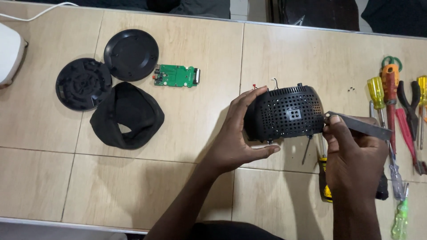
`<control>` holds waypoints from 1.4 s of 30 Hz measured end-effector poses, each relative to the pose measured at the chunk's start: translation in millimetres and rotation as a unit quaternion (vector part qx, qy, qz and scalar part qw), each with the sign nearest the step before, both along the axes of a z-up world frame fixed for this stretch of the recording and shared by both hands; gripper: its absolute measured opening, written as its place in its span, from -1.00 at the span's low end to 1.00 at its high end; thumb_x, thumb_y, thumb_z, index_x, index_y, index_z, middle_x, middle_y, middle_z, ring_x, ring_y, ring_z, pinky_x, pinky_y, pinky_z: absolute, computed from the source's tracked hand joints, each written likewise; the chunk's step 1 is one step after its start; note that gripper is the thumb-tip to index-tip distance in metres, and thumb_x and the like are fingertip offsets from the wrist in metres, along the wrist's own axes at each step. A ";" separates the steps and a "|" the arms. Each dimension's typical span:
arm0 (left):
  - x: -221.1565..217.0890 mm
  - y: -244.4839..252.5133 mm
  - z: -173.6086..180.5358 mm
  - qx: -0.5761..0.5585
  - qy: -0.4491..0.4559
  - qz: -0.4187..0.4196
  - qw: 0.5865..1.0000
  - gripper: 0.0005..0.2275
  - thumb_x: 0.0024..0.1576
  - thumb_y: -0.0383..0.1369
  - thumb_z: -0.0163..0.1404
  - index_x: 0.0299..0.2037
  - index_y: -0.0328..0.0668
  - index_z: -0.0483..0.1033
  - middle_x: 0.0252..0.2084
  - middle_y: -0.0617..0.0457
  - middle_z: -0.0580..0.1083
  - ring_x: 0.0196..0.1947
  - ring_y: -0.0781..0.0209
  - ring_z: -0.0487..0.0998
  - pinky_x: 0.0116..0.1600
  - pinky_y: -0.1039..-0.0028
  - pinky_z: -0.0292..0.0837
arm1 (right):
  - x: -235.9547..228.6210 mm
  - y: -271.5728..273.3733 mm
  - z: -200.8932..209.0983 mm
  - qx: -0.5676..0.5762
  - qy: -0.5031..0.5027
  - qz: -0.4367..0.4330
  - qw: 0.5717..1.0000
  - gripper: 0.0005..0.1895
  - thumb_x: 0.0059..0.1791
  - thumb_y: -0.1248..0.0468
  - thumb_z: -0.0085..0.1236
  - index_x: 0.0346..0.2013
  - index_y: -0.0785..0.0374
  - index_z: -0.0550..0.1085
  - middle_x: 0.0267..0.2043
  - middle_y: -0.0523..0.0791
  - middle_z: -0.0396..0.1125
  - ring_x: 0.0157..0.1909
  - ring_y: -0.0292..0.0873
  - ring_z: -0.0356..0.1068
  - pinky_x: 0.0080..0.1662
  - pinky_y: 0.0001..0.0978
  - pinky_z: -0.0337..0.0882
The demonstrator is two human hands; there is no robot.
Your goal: Disassembling a spherical electronic device by detaching internal wires and prying the plastic casing apart using various hand tools.
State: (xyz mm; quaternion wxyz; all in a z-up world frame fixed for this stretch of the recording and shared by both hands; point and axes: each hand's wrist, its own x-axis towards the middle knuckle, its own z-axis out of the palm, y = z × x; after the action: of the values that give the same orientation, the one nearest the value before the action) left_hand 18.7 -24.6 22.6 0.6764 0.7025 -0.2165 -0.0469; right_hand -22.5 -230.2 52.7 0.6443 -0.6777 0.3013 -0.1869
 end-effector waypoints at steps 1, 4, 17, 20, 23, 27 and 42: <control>0.4 0.7 0.1 0.000 0.000 0.000 1.000 -0.16 -0.05 -0.33 0.31 0.45 -0.03 0.08 0.51 -0.07 0.13 0.57 0.01 0.08 0.61 0.20 0.02 | 0.1 1.0 0.7 0.000 0.000 0.000 1.000 -0.83 0.11 0.32 0.24 -0.34 0.26 0.46 -0.26 -0.16 0.42 -0.15 -0.33 0.49 -0.01 -0.57 0.61; 2.4 3.6 -1.7 0.026 -0.014 -0.011 1.000 -0.15 -0.02 -0.25 0.29 0.47 -0.02 0.04 0.54 -0.10 0.11 0.63 -0.05 -0.02 0.63 0.11 -0.08 | 1.6 3.4 2.1 -0.005 0.005 -0.001 1.000 -0.83 0.12 0.30 0.22 -0.35 0.25 0.48 -0.30 -0.18 0.42 -0.18 -0.35 0.47 -0.02 -0.60 0.56; 17.4 16.2 -0.9 -0.019 0.090 0.024 0.995 -0.16 -0.13 -0.23 0.35 0.43 0.11 0.20 0.42 -0.04 0.35 0.39 0.04 0.40 0.33 0.31 0.52 | 0.2 12.0 6.8 0.157 -0.076 0.060 0.983 -0.84 0.13 0.15 -0.02 -0.10 0.14 0.43 0.08 -0.09 0.49 0.23 -0.20 0.51 0.34 -0.24 0.51; 15.4 16.6 10.2 -0.039 0.227 0.038 0.972 -0.17 -0.18 -0.22 0.31 0.40 0.09 0.26 0.32 0.02 0.45 0.20 0.10 0.50 0.26 0.31 0.53 | -4.7 16.7 18.6 0.157 -0.058 0.085 0.982 -0.67 0.11 0.19 -0.10 0.07 0.34 0.35 0.22 0.08 0.39 0.34 -0.08 0.42 0.40 -0.27 0.43; 10.0 21.0 28.3 0.002 0.289 0.056 0.956 -0.24 -0.16 -0.21 0.24 0.37 0.04 0.35 0.21 0.11 0.54 0.07 0.35 0.55 0.18 0.51 0.54 | -14.6 17.7 23.6 0.146 -0.030 0.078 0.986 -0.57 0.08 0.24 -0.16 0.18 0.44 0.31 0.34 0.18 0.32 0.41 0.03 0.37 0.43 -0.26 0.36; 3.5 26.2 35.3 0.055 0.354 0.056 0.932 -0.25 -0.17 -0.08 0.15 0.36 0.11 0.42 0.16 0.12 0.60 0.03 0.34 0.61 0.05 0.55 0.55 | -23.7 31.2 43.1 0.085 0.041 0.059 0.994 -0.61 0.10 0.25 -0.20 0.06 0.53 0.37 0.34 0.17 0.34 0.43 -0.02 0.37 0.43 -0.30 0.34; 1.7 8.1 68.4 0.134 0.473 0.087 0.867 -0.37 -0.11 0.03 0.00 0.23 0.16 0.62 -0.20 0.14 0.57 -0.25 0.30 0.62 -0.40 0.42 0.68 | -19.6 28.0 46.5 0.100 0.146 0.061 0.982 -0.52 0.11 0.22 -0.18 0.27 0.36 0.41 0.29 -0.03 0.42 0.28 -0.24 0.41 0.08 -0.52 0.29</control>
State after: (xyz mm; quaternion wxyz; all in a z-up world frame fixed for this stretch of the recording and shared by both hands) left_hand 20.4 -16.5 91.0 0.5984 0.6960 0.1993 -0.3432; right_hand -42.1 -202.2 99.1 0.6686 -0.6467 0.3668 -0.0152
